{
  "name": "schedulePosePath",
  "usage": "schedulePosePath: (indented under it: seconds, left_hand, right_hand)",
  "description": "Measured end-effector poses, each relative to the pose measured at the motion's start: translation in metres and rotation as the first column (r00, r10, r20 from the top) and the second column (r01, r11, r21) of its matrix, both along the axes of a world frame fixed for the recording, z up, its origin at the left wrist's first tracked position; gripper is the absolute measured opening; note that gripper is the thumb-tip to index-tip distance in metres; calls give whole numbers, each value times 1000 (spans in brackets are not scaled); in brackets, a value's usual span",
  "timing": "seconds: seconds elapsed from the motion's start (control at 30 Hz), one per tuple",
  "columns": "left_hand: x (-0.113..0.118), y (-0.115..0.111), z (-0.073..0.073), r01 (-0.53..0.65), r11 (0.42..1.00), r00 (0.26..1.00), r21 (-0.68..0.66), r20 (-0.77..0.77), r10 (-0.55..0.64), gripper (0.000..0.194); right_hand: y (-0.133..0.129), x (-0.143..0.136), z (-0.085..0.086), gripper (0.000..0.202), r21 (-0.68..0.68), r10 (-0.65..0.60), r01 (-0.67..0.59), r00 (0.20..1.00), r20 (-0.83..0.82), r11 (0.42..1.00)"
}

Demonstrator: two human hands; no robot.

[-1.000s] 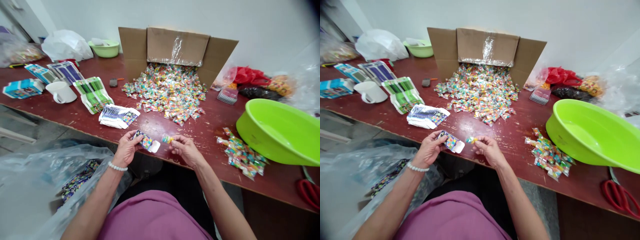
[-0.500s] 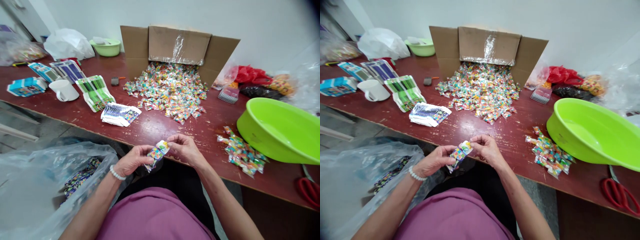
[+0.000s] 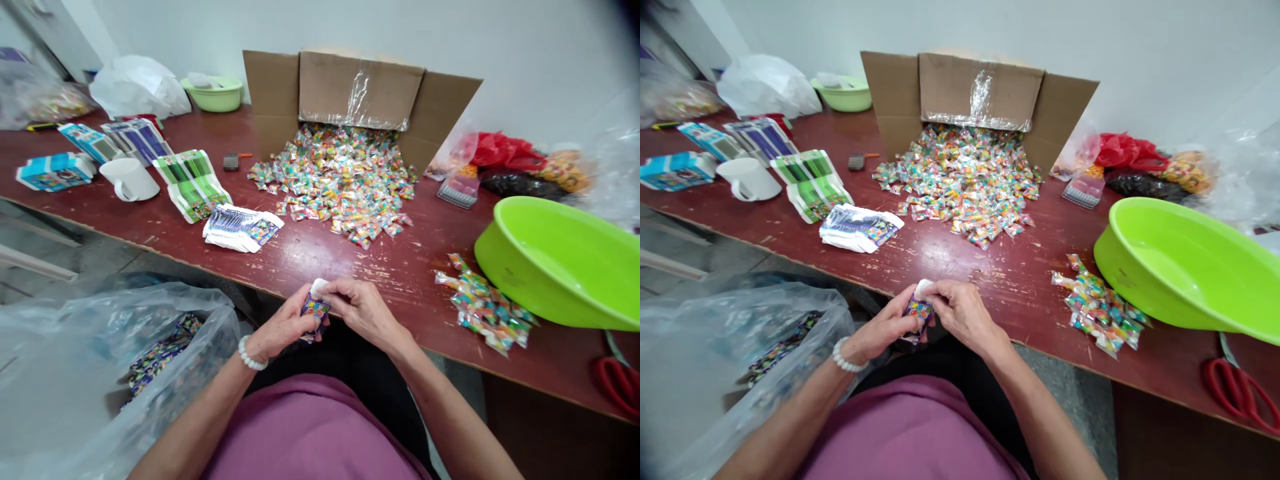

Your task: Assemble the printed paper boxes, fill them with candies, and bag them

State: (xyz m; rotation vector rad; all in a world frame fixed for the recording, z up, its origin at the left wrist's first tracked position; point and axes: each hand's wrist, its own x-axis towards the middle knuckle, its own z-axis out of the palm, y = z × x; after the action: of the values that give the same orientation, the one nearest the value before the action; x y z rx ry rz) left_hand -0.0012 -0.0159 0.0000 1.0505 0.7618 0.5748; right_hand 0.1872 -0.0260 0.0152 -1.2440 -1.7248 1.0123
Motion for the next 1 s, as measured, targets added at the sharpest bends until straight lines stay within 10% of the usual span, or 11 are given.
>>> schedulePosePath:
  seconds: [0.17,0.3,0.5,0.83,1.0]
  left_hand:
    - [2,5,-3,-177,953,976,-246,81,202,50]
    - [5,2,-4,-227,946,961,-232,102,256,49]
    - [14,-6,-2,-342,933,932,-112,82,352,43]
    - [8,0,-8,-208,878,937,-431,170,305,35]
    - [12,-3,-7,-264,887,927,-378,156,342,37]
  right_hand:
    - [1,-2,-7,26,-237,-296,227,903,-312,944]
    - [-1,-7,-14,39,-460,-252,25,863,-438,887]
    - [-2,-18,-13,28,-323,-105,-50,890,-445,945]
    - [-7,-15,-12,17,121,29,-20,997,-68,992]
    - [-3,-19,-14,11,-107,-82,65,983,-162,992]
